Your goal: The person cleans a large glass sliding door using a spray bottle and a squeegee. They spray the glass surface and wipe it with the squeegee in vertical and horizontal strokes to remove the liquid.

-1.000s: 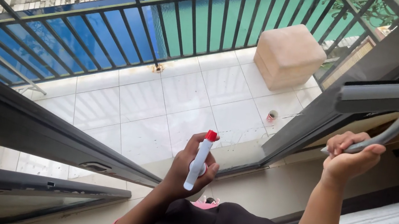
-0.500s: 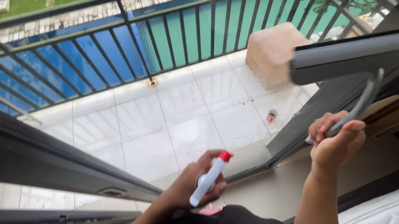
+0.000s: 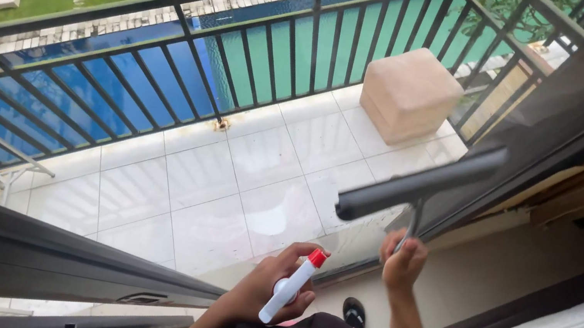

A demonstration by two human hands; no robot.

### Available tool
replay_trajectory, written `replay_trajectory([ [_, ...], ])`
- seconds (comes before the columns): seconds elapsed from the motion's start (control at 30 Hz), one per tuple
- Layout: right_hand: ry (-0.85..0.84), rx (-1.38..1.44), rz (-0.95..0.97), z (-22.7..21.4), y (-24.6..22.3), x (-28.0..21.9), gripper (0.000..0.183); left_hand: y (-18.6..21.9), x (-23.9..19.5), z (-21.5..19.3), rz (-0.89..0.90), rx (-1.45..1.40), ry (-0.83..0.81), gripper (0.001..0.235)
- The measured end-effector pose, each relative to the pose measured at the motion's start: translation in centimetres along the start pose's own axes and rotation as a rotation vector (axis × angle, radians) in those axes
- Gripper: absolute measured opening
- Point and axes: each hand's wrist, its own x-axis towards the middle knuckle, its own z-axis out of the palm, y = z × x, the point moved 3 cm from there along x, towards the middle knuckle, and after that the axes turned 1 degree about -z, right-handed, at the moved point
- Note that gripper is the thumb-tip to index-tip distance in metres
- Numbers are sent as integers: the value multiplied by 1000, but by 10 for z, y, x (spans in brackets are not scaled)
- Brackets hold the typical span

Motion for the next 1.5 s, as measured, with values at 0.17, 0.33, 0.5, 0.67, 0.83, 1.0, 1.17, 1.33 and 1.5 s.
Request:
replay_trajectory([
  [0.17, 9, -156, 143, -58, 64, -39, 75, 4, 20, 16, 17, -41, 66, 53],
  [0.33, 8, 32, 55, -80, 25, 21, 73, 25, 39, 32, 17, -55, 111, 53],
  [0.5, 28, -47, -230, -90, -84, 127, 74, 46, 58, 52, 34, -9, 175, 54],
  [0.67, -73, -17, -442, -94, -154, 190, 52, 55, 81, 79, 42, -19, 239, 53],
  [0.83, -155, -24, -395, -91, -157, 201, 56, 59, 107, 99, 32, -1, 282, 54],
  [1.0, -184, 44, -232, -105, -67, 178, 66, 66, 126, 110, 60, -27, 325, 53],
  [1.17, -180, 78, 8, -149, 69, 106, 71, 85, 135, 113, 20, -14, 360, 50],
  [1.33, -280, -104, 134, -179, 107, 59, 76, 98, 150, 120, -1, 43, 390, 55],
  [1.5, -360, -249, 162, -210, 125, 57, 68, 106, 160, 129, 46, -31, 418, 53],
])
